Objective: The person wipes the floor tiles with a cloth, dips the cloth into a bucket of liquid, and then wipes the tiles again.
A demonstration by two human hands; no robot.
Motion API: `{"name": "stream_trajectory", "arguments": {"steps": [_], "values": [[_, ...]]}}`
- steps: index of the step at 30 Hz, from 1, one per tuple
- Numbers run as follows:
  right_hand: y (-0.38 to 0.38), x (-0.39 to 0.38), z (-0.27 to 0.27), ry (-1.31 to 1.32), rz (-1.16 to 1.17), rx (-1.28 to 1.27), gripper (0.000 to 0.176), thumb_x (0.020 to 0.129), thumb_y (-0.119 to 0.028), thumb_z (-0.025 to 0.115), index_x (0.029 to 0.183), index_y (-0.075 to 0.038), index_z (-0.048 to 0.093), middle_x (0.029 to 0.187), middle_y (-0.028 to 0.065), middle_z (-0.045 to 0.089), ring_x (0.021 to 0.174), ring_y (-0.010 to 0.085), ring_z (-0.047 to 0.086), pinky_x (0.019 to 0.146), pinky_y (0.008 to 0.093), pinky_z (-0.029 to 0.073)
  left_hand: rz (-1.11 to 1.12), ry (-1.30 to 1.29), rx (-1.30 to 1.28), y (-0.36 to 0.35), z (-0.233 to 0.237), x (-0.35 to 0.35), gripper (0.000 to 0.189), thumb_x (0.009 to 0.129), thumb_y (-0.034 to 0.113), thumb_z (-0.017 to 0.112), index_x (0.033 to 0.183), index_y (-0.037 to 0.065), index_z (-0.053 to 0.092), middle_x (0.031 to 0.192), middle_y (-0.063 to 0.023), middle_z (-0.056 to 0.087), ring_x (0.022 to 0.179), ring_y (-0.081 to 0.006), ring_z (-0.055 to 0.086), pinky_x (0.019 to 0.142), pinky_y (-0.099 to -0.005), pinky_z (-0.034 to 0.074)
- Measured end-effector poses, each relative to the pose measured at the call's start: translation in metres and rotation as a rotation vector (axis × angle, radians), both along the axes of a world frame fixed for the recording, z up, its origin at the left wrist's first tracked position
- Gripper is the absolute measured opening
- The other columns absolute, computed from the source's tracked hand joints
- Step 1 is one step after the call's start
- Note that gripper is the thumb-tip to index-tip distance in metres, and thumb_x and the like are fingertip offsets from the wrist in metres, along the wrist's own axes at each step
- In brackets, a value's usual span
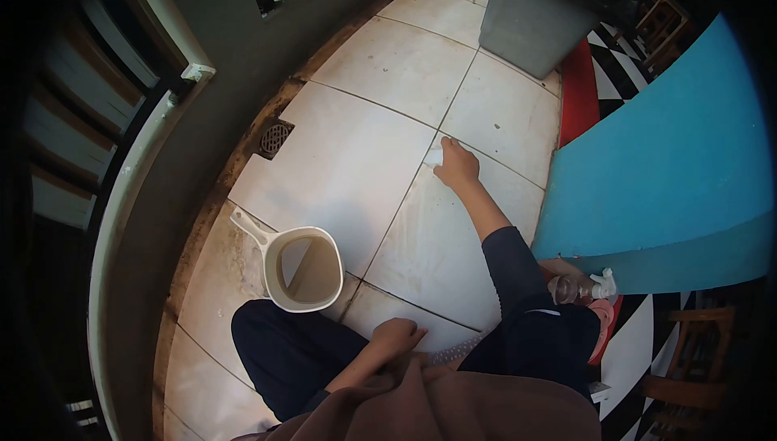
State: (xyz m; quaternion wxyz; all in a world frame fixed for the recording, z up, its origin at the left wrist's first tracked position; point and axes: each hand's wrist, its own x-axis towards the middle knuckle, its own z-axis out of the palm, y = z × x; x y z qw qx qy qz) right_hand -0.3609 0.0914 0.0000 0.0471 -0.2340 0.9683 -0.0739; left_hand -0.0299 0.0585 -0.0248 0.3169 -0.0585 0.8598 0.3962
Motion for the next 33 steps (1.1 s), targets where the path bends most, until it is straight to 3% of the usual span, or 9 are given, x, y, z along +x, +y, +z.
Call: {"name": "stream_trajectory", "arguments": {"steps": [2, 11, 20, 26, 33], "values": [[-0.007, -0.013, 0.003, 0.002, -0.052, -0.010, 0.044, 0.067, -0.015, 0.069, 0.106, -0.006, 0.049, 0.104, 0.0109, 0.058, 0.094, 0.0306, 0.061, 0.075, 0.0409, 0.052, 0.001, -0.008, -0.011, -0.001, -0.002, 0.000, 0.044, 0.089, 0.042, 0.049, 0.080, 0.003, 0.067, 0.084, -0.0175, 0.065, 0.083, -0.0353, 0.063, 0.070, -0.0455, 0.050], [0.009, 0.032, 0.006, -0.061, 0.146, -0.017, 0.039, 0.067, -0.015, 0.069, 0.098, -0.007, 0.047, 0.099, 0.0105, 0.057, 0.090, 0.0309, 0.060, 0.074, 0.0412, 0.051, -0.015, -0.003, -0.001, 0.004, -0.001, -0.002, 0.043, 0.089, 0.042, 0.049, 0.081, 0.004, 0.067, 0.085, -0.0168, 0.066, 0.085, -0.0348, 0.063, 0.071, -0.0452, 0.050], [-0.006, -0.043, 0.004, 0.024, -0.010, -0.008, 0.040, 0.067, -0.016, 0.069, 0.098, -0.006, 0.047, 0.100, 0.0108, 0.058, 0.093, 0.0308, 0.059, 0.076, 0.0410, 0.049, -0.014, -0.035, -0.020, 0.001, -0.005, -0.001, 0.045, 0.089, 0.044, 0.047, 0.082, 0.004, 0.067, 0.084, -0.0163, 0.065, 0.084, -0.0347, 0.062, 0.071, -0.0450, 0.049], [0.008, -0.015, 0.004, -0.019, 0.179, -0.025, 0.040, 0.066, -0.016, 0.068, 0.099, -0.008, 0.048, 0.100, 0.0106, 0.058, 0.096, 0.0311, 0.058, 0.078, 0.0413, 0.049, -0.025, -0.052, -0.002, 0.004, -0.003, -0.003, 0.044, 0.089, 0.042, 0.048, 0.083, 0.003, 0.067, 0.087, -0.0167, 0.065, 0.086, -0.0344, 0.063, 0.072, -0.0456, 0.050], [0.001, -0.064, 0.000, 0.024, 0.019, -0.045, 0.039, 0.066, -0.016, 0.067, 0.100, -0.006, 0.050, 0.102, 0.0108, 0.058, 0.093, 0.0311, 0.060, 0.077, 0.0399, 0.049, -0.020, -0.065, -0.017, 0.000, -0.003, -0.003, 0.044, 0.089, 0.042, 0.048, 0.081, 0.003, 0.067, 0.085, -0.0175, 0.065, 0.085, -0.0349, 0.062, 0.072, -0.0458, 0.050]]}}
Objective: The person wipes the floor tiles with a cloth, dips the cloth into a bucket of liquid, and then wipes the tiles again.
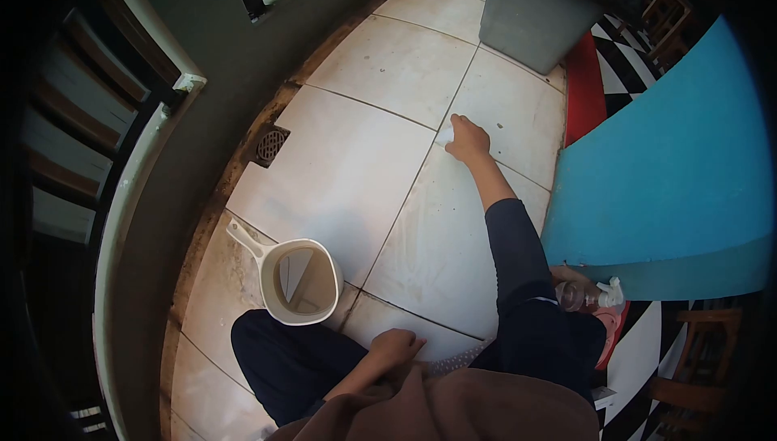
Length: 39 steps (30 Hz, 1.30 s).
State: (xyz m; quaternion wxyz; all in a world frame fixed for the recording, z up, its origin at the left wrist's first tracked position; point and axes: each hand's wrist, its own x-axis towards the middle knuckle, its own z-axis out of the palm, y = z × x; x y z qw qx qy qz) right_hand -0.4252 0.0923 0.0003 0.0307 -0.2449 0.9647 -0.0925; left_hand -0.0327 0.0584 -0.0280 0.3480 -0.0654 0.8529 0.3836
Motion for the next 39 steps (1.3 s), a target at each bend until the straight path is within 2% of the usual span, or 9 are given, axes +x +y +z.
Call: {"name": "stream_trajectory", "arguments": {"steps": [5, 10, 12, 19, 22, 27, 30, 33, 39], "values": [[0.010, 0.024, 0.002, -0.037, 0.190, 0.023, 0.038, 0.066, -0.016, 0.067, 0.099, -0.007, 0.050, 0.101, 0.0103, 0.058, 0.093, 0.0314, 0.059, 0.077, 0.0400, 0.049, -0.009, 0.005, 0.026, 0.004, 0.002, -0.003, 0.044, 0.089, 0.042, 0.048, 0.080, 0.002, 0.066, 0.085, -0.0181, 0.065, 0.085, -0.0354, 0.062, 0.072, -0.0461, 0.049], [0.008, 0.016, 0.004, -0.046, 0.070, 0.045, 0.041, 0.067, -0.014, 0.067, 0.102, -0.007, 0.049, 0.105, 0.0095, 0.058, 0.093, 0.0308, 0.060, 0.076, 0.0407, 0.051, -0.017, -0.019, 0.025, 0.006, -0.005, 0.002, 0.047, 0.089, 0.045, 0.044, 0.080, 0.004, 0.066, 0.083, -0.0172, 0.065, 0.083, -0.0355, 0.062, 0.072, -0.0459, 0.048], [-0.001, 0.002, 0.003, -0.018, -0.010, 0.027, 0.040, 0.067, -0.014, 0.067, 0.102, -0.008, 0.050, 0.105, 0.0098, 0.058, 0.092, 0.0311, 0.061, 0.076, 0.0407, 0.051, -0.010, -0.018, 0.015, 0.004, -0.003, 0.000, 0.045, 0.089, 0.043, 0.046, 0.080, 0.003, 0.066, 0.084, -0.0176, 0.065, 0.084, -0.0356, 0.062, 0.072, -0.0460, 0.049], [0.012, 0.039, -0.002, -0.030, 0.134, 0.025, 0.040, 0.067, -0.015, 0.067, 0.101, -0.007, 0.049, 0.103, 0.0095, 0.057, 0.091, 0.0315, 0.060, 0.076, 0.0413, 0.051, -0.011, -0.010, 0.030, 0.005, 0.005, -0.002, 0.045, 0.089, 0.043, 0.048, 0.081, 0.003, 0.066, 0.087, -0.0172, 0.065, 0.086, -0.0351, 0.062, 0.071, -0.0462, 0.050], [0.015, 0.031, 0.003, -0.041, 0.147, 0.020, 0.040, 0.067, -0.015, 0.067, 0.101, -0.008, 0.048, 0.102, 0.0095, 0.057, 0.091, 0.0315, 0.060, 0.076, 0.0416, 0.050, -0.010, -0.042, 0.029, 0.006, 0.003, 0.000, 0.044, 0.089, 0.043, 0.048, 0.082, 0.004, 0.066, 0.089, -0.0168, 0.065, 0.087, -0.0348, 0.062, 0.072, -0.0461, 0.050], [-0.002, -0.007, 0.003, -0.014, -0.026, 0.015, 0.037, 0.068, -0.014, 0.066, 0.101, -0.007, 0.050, 0.103, 0.0093, 0.058, 0.094, 0.0300, 0.060, 0.077, 0.0405, 0.050, -0.028, -0.044, 0.013, 0.003, 0.000, -0.002, 0.045, 0.089, 0.043, 0.047, 0.084, 0.003, 0.066, 0.089, -0.0170, 0.065, 0.088, -0.0352, 0.062, 0.073, -0.0460, 0.049], [0.000, 0.000, 0.004, -0.033, 0.067, 0.008, 0.037, 0.066, -0.016, 0.067, 0.097, -0.006, 0.050, 0.100, 0.0112, 0.058, 0.091, 0.0323, 0.060, 0.076, 0.0408, 0.049, -0.037, -0.054, 0.025, 0.005, 0.001, -0.002, 0.045, 0.089, 0.043, 0.047, 0.084, 0.003, 0.066, 0.089, -0.0170, 0.065, 0.088, -0.0352, 0.062, 0.074, -0.0459, 0.049], [0.005, 0.028, 0.007, -0.038, 0.144, 0.106, 0.038, 0.068, -0.014, 0.066, 0.102, -0.007, 0.050, 0.104, 0.0095, 0.058, 0.093, 0.0305, 0.060, 0.078, 0.0412, 0.050, -0.032, -0.040, 0.037, 0.006, 0.002, -0.004, 0.045, 0.089, 0.043, 0.047, 0.084, 0.003, 0.066, 0.089, -0.0168, 0.065, 0.088, -0.0351, 0.062, 0.074, -0.0459, 0.049], [-0.004, 0.012, 0.004, -0.002, -0.035, 0.038, 0.042, 0.068, -0.014, 0.068, 0.104, -0.007, 0.049, 0.104, 0.0094, 0.058, 0.090, 0.0318, 0.061, 0.077, 0.0416, 0.052, -0.028, -0.067, 0.021, 0.004, 0.003, -0.001, 0.044, 0.089, 0.043, 0.047, 0.084, 0.003, 0.066, 0.089, -0.0166, 0.065, 0.088, -0.0350, 0.062, 0.074, -0.0458, 0.049]]}}
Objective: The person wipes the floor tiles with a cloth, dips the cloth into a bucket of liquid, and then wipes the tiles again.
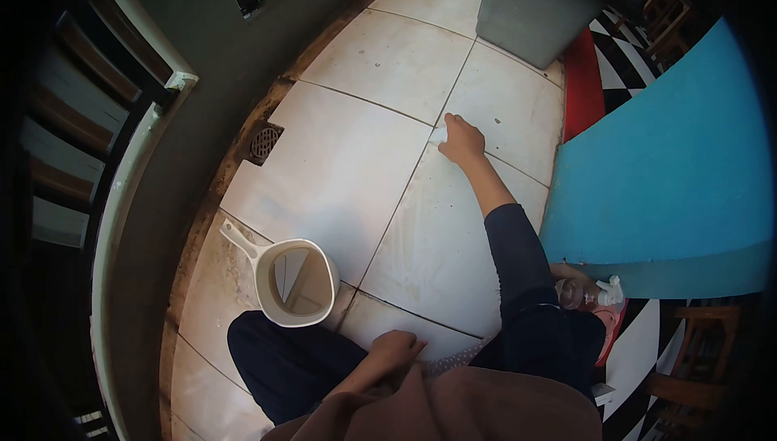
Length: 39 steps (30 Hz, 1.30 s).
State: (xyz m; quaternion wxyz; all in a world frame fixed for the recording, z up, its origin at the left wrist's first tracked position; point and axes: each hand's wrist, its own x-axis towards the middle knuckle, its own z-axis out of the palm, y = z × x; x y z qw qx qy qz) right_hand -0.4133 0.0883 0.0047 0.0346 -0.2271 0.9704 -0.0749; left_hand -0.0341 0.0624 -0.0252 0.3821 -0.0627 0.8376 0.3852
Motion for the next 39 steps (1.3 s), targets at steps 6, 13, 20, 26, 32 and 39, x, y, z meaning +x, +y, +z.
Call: {"name": "stream_trajectory", "arguments": {"steps": [6, 13, 20, 26, 32, 39], "values": [[0.003, 0.046, 0.003, -0.047, 0.116, 0.042, 0.042, 0.067, -0.013, 0.067, 0.105, -0.006, 0.049, 0.103, 0.0108, 0.057, 0.091, 0.0320, 0.061, 0.074, 0.0418, 0.052, -0.003, 0.031, 0.014, 0.003, 0.001, -0.002, 0.044, 0.089, 0.042, 0.047, 0.084, 0.003, 0.066, 0.089, -0.0167, 0.065, 0.088, -0.0347, 0.062, 0.074, -0.0457, 0.049], [-0.002, 0.016, -0.001, -0.015, 0.005, -0.011, 0.041, 0.066, -0.015, 0.068, 0.102, -0.006, 0.049, 0.103, 0.0109, 0.058, 0.091, 0.0324, 0.060, 0.074, 0.0419, 0.051, 0.007, 0.025, 0.002, -0.001, 0.000, 0.001, 0.044, 0.089, 0.042, 0.047, 0.083, 0.003, 0.066, 0.088, -0.0169, 0.065, 0.088, -0.0343, 0.062, 0.074, -0.0458, 0.049], [0.007, 0.063, 0.007, -0.098, 0.142, 0.023, 0.042, 0.067, -0.014, 0.067, 0.104, -0.006, 0.049, 0.104, 0.0104, 0.058, 0.093, 0.0306, 0.060, 0.076, 0.0407, 0.051, 0.004, 0.049, 0.007, 0.003, 0.003, -0.003, 0.044, 0.089, 0.043, 0.047, 0.083, 0.003, 0.067, 0.088, -0.0167, 0.065, 0.087, -0.0346, 0.062, 0.074, -0.0460, 0.050], [0.011, 0.027, -0.002, -0.019, 0.080, -0.023, 0.040, 0.068, -0.016, 0.065, 0.103, -0.005, 0.049, 0.102, 0.0125, 0.057, 0.085, 0.0343, 0.061, 0.072, 0.0428, 0.050, 0.015, 0.075, -0.008, 0.002, -0.004, 0.000, 0.044, 0.089, 0.042, 0.048, 0.082, 0.003, 0.067, 0.087, -0.0168, 0.065, 0.086, -0.0351, 0.062, 0.072, -0.0457, 0.050], [0.013, 0.089, 0.001, -0.070, 0.214, -0.008, 0.042, 0.068, -0.014, 0.067, 0.103, -0.005, 0.048, 0.101, 0.0112, 0.056, 0.086, 0.0321, 0.061, 0.072, 0.0425, 0.052, 0.010, 0.097, -0.002, 0.004, 0.000, -0.003, 0.044, 0.089, 0.042, 0.048, 0.083, 0.004, 0.067, 0.087, -0.0169, 0.065, 0.086, -0.0349, 0.063, 0.072, -0.0454, 0.050], [0.012, 0.083, -0.002, -0.038, 0.162, 0.000, 0.039, 0.067, -0.015, 0.068, 0.099, -0.006, 0.047, 0.098, 0.0111, 0.056, 0.081, 0.0329, 0.062, 0.068, 0.0426, 0.052, 0.023, 0.102, -0.024, 0.002, -0.003, 0.003, 0.043, 0.089, 0.042, 0.048, 0.085, 0.004, 0.067, 0.088, -0.0165, 0.066, 0.087, -0.0341, 0.063, 0.073, -0.0450, 0.050]]}}
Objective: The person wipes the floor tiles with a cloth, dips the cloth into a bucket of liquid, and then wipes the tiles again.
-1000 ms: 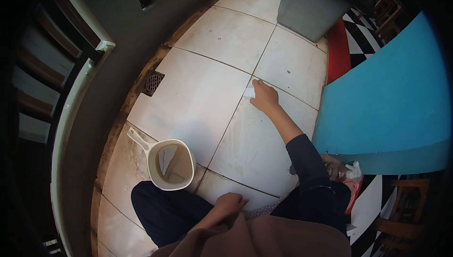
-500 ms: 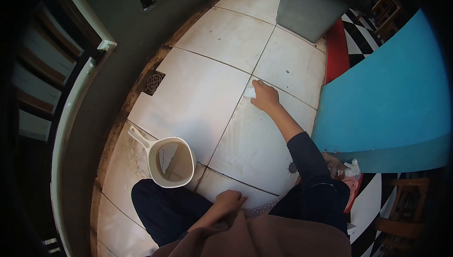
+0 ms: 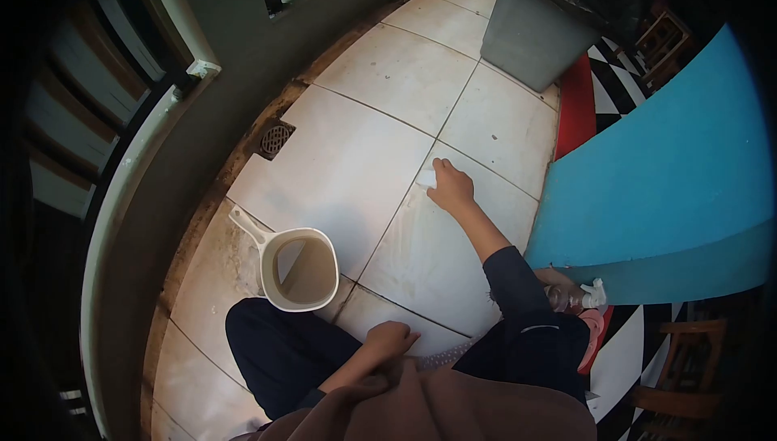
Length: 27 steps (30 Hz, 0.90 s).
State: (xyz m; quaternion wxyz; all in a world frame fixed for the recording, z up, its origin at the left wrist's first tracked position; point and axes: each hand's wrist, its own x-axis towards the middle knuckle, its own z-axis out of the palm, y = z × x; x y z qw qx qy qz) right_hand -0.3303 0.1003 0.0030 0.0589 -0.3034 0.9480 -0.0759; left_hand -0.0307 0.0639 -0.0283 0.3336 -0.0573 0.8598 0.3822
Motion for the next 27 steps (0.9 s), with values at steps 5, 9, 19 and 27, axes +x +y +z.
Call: {"name": "stream_trajectory", "arguments": {"steps": [5, 9, 19, 27], "values": [[-0.009, 0.004, -0.004, 0.026, -0.031, -0.024, 0.041, 0.068, -0.016, 0.068, 0.101, -0.005, 0.047, 0.100, 0.0113, 0.056, 0.083, 0.0330, 0.062, 0.069, 0.0424, 0.052, 0.002, -0.017, -0.025, -0.006, 0.002, -0.003, 0.043, 0.089, 0.042, 0.048, 0.087, 0.004, 0.067, 0.091, -0.0157, 0.066, 0.089, -0.0332, 0.063, 0.073, -0.0438, 0.050], [0.002, 0.066, 0.005, -0.042, 0.113, 0.005, 0.043, 0.068, -0.017, 0.069, 0.103, -0.005, 0.047, 0.100, 0.0125, 0.055, 0.081, 0.0329, 0.062, 0.067, 0.0425, 0.053, -0.001, 0.003, -0.009, -0.001, 0.002, -0.007, 0.042, 0.089, 0.042, 0.048, 0.088, 0.004, 0.068, 0.092, -0.0157, 0.066, 0.090, -0.0331, 0.063, 0.074, -0.0437, 0.050], [-0.009, 0.062, -0.005, 0.063, 0.022, -0.002, 0.043, 0.068, -0.018, 0.070, 0.101, -0.006, 0.047, 0.101, 0.0124, 0.053, 0.077, 0.0329, 0.063, 0.063, 0.0419, 0.052, 0.032, -0.001, -0.028, -0.008, 0.010, -0.005, 0.040, 0.089, 0.041, 0.050, 0.091, 0.005, 0.068, 0.096, -0.0149, 0.066, 0.092, -0.0319, 0.063, 0.076, -0.0427, 0.050], [0.049, 0.154, -0.005, -0.152, 0.033, -0.275, 0.042, 0.067, -0.022, 0.073, 0.094, -0.005, 0.047, 0.092, 0.0128, 0.053, 0.079, 0.0353, 0.059, 0.065, 0.0434, 0.049, 0.075, 0.017, -0.081, -0.013, 0.004, 0.003, 0.038, 0.091, 0.036, 0.048, 0.091, 0.004, 0.067, 0.097, -0.0160, 0.066, 0.093, -0.0322, 0.063, 0.077, -0.0433, 0.050]]}}
